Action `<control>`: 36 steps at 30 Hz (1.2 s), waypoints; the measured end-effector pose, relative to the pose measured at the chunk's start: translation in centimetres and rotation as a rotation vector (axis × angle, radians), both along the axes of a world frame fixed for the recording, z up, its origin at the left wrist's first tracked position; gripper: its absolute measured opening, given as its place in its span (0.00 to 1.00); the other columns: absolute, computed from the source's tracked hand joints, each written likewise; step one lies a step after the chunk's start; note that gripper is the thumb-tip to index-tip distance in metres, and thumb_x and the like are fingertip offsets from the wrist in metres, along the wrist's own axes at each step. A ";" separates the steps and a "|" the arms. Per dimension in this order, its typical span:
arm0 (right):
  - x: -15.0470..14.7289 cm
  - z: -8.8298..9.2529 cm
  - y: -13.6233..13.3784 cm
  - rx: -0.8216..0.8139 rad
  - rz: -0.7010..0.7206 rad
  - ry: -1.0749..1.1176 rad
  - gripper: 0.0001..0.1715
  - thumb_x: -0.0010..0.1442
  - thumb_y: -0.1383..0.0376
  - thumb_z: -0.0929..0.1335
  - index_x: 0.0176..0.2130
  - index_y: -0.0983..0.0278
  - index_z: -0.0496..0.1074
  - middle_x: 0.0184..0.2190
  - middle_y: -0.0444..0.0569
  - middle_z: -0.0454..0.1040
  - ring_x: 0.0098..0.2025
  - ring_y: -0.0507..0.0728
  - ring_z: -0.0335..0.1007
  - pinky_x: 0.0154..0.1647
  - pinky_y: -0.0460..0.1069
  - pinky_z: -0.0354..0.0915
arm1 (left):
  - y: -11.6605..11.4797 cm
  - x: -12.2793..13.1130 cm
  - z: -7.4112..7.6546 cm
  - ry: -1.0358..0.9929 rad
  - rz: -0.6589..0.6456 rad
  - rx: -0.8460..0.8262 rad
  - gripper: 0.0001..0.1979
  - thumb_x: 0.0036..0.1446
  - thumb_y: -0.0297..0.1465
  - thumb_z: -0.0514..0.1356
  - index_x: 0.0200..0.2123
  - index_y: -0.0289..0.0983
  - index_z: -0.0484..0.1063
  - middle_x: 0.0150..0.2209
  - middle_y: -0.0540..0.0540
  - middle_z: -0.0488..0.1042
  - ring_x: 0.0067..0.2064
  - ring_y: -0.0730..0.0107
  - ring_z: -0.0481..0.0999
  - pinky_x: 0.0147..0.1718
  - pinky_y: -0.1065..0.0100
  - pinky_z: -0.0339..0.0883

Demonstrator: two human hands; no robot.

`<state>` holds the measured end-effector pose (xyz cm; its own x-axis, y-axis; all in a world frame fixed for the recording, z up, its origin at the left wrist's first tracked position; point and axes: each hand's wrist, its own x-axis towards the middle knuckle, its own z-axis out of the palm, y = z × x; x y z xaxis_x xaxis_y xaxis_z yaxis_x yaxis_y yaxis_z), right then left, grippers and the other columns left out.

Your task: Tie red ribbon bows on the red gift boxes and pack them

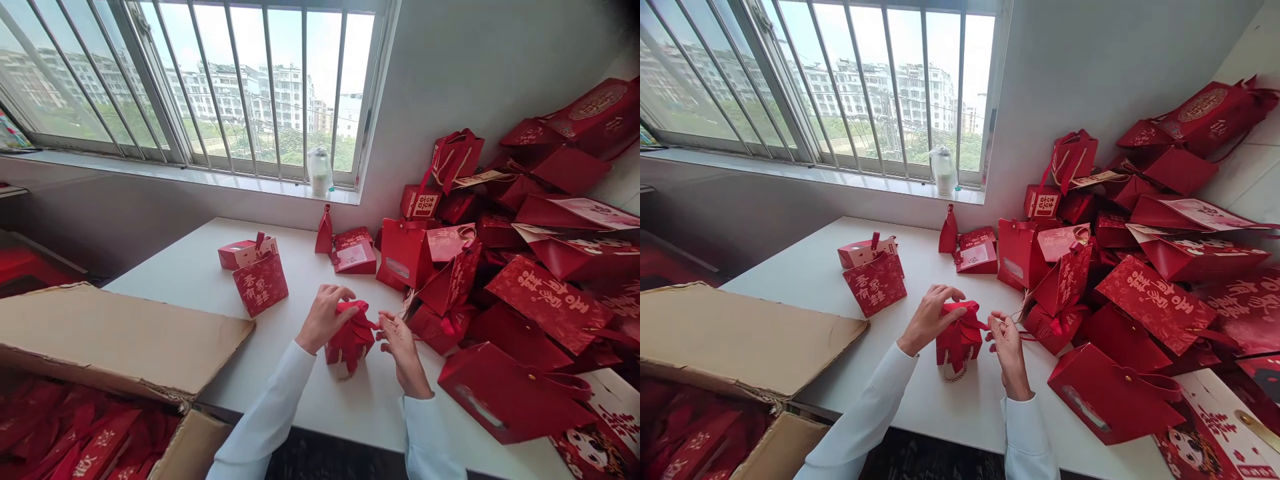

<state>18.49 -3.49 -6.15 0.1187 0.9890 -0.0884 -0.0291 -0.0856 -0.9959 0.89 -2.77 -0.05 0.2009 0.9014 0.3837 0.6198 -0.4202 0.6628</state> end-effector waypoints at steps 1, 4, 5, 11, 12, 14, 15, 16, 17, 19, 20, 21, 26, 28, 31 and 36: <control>-0.2 0.2 -0.1 0.022 0.005 0.014 0.30 0.47 0.47 0.70 0.42 0.64 0.65 0.25 0.43 0.71 0.24 0.52 0.65 0.20 0.44 0.58 | 0.2 0.3 -0.1 0.014 0.007 -0.022 0.06 0.56 0.34 0.59 0.37 0.40 0.71 0.33 0.48 0.73 0.42 0.61 0.67 0.42 0.63 0.62; -0.4 1.1 -1.3 0.090 0.014 0.024 0.29 0.47 0.52 0.71 0.44 0.64 0.64 0.24 0.42 0.71 0.24 0.51 0.63 0.22 0.44 0.57 | 0.5 1.0 -0.6 0.071 0.044 -0.073 0.07 0.56 0.32 0.59 0.39 0.39 0.69 0.28 0.50 0.72 0.37 0.62 0.68 0.37 0.64 0.61; -0.4 1.3 -1.9 0.104 0.013 0.015 0.28 0.48 0.53 0.71 0.45 0.64 0.64 0.24 0.42 0.71 0.23 0.51 0.62 0.22 0.45 0.57 | 0.5 1.2 -0.8 0.089 0.051 -0.075 0.07 0.56 0.32 0.58 0.40 0.39 0.68 0.27 0.50 0.72 0.37 0.62 0.68 0.36 0.64 0.61; -0.2 0.9 -5.1 0.079 0.041 -0.105 0.25 0.51 0.55 0.69 0.46 0.63 0.64 0.25 0.42 0.71 0.25 0.53 0.66 0.24 0.46 0.59 | -0.3 1.3 -0.8 0.084 0.029 -0.055 0.10 0.57 0.34 0.58 0.42 0.39 0.67 0.30 0.49 0.72 0.39 0.61 0.68 0.38 0.63 0.61; -0.1 0.7 -5.4 0.067 0.047 -0.142 0.25 0.51 0.56 0.69 0.46 0.63 0.64 0.25 0.43 0.72 0.26 0.54 0.67 0.23 0.47 0.60 | -0.5 1.1 -0.8 0.064 0.019 -0.051 0.09 0.57 0.35 0.58 0.41 0.39 0.68 0.31 0.48 0.72 0.40 0.61 0.68 0.38 0.63 0.62; 0.4 0.3 -5.6 0.055 0.046 -0.242 0.25 0.50 0.57 0.69 0.46 0.63 0.65 0.26 0.43 0.72 0.25 0.54 0.68 0.25 0.47 0.61 | -0.9 0.6 -0.7 0.009 0.019 -0.030 0.08 0.59 0.35 0.56 0.39 0.39 0.69 0.34 0.47 0.72 0.41 0.62 0.68 0.40 0.63 0.63; 0.8 0.2 -5.6 0.061 0.042 -0.297 0.24 0.50 0.58 0.69 0.46 0.63 0.66 0.26 0.43 0.72 0.26 0.55 0.68 0.25 0.48 0.62 | -1.0 0.2 -0.7 -0.025 0.034 -0.019 0.07 0.60 0.35 0.54 0.39 0.39 0.69 0.36 0.47 0.72 0.42 0.63 0.68 0.41 0.63 0.63; 1.2 0.2 -5.4 0.074 0.035 -0.346 0.23 0.50 0.58 0.69 0.45 0.63 0.67 0.26 0.43 0.72 0.27 0.55 0.69 0.26 0.48 0.62 | -1.2 -0.3 -0.8 -0.061 0.060 -0.013 0.08 0.61 0.34 0.52 0.39 0.39 0.69 0.38 0.46 0.72 0.43 0.63 0.69 0.42 0.62 0.63; 1.7 0.2 -5.1 0.094 0.030 -0.387 0.22 0.50 0.59 0.68 0.45 0.63 0.68 0.27 0.44 0.72 0.28 0.56 0.69 0.27 0.48 0.62 | -1.4 -0.8 -0.9 -0.095 0.094 -0.012 0.09 0.62 0.33 0.51 0.39 0.39 0.69 0.39 0.46 0.72 0.44 0.64 0.69 0.44 0.62 0.63; 2.5 0.2 -4.2 0.141 0.030 -0.436 0.20 0.50 0.59 0.68 0.43 0.62 0.70 0.29 0.46 0.72 0.33 0.58 0.70 0.29 0.49 0.63 | -1.7 -2.0 -1.3 -0.155 0.163 -0.029 0.09 0.62 0.33 0.51 0.41 0.39 0.68 0.42 0.46 0.72 0.46 0.64 0.70 0.44 0.61 0.64; 2.8 0.2 -3.6 0.160 0.045 -0.440 0.20 0.50 0.60 0.68 0.43 0.62 0.70 0.31 0.48 0.73 0.36 0.59 0.70 0.30 0.50 0.64 | -1.9 -2.5 -1.5 -0.179 0.185 -0.049 0.09 0.61 0.34 0.52 0.42 0.40 0.68 0.43 0.45 0.72 0.47 0.63 0.70 0.44 0.61 0.65; 3.0 0.1 -2.9 0.175 0.076 -0.431 0.22 0.49 0.60 0.68 0.44 0.62 0.70 0.34 0.49 0.73 0.38 0.60 0.70 0.32 0.51 0.65 | -2.1 -3.0 -1.8 -0.201 0.192 -0.076 0.10 0.59 0.35 0.54 0.44 0.40 0.67 0.45 0.45 0.71 0.47 0.63 0.70 0.44 0.60 0.66; 2.4 -1.0 0.2 0.149 0.397 -0.248 0.51 0.35 0.64 0.76 0.57 0.59 0.58 0.54 0.55 0.65 0.56 0.62 0.61 0.54 0.59 0.60 | -3.0 -3.8 -3.0 -0.322 0.107 -0.244 0.22 0.53 0.40 0.61 0.50 0.40 0.64 0.53 0.41 0.67 0.53 0.59 0.68 0.45 0.59 0.67; 1.6 -1.3 0.9 0.153 0.522 -0.159 0.59 0.32 0.66 0.78 0.60 0.57 0.53 0.58 0.56 0.61 0.59 0.61 0.58 0.57 0.59 0.57 | -3.0 -3.4 -3.4 -0.395 0.108 -0.300 0.24 0.52 0.41 0.62 0.51 0.40 0.64 0.53 0.39 0.67 0.54 0.58 0.67 0.46 0.58 0.66; 0.5 -1.2 1.4 0.189 0.662 -0.053 0.56 0.36 0.66 0.77 0.60 0.56 0.52 0.59 0.54 0.59 0.59 0.60 0.60 0.56 0.57 0.58 | -2.8 -2.7 -4.0 -0.516 0.070 -0.382 0.27 0.51 0.40 0.63 0.53 0.38 0.61 0.51 0.38 0.68 0.54 0.58 0.68 0.47 0.58 0.66; -0.4 -1.3 1.9 0.200 0.707 -0.095 0.45 0.39 0.67 0.76 0.54 0.60 0.59 0.52 0.51 0.67 0.50 0.59 0.67 0.50 0.54 0.64 | -3.1 -3.1 -5.9 -0.658 -0.063 -0.385 0.38 0.48 0.42 0.65 0.59 0.38 0.52 0.54 0.35 0.65 0.57 0.57 0.65 0.54 0.55 0.60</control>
<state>18.07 -1.61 -7.41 -0.5543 0.8284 0.0805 0.0526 0.1314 -0.9899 -2.17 -5.84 -5.93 0.0954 0.9901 0.1034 0.0295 -0.1066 0.9939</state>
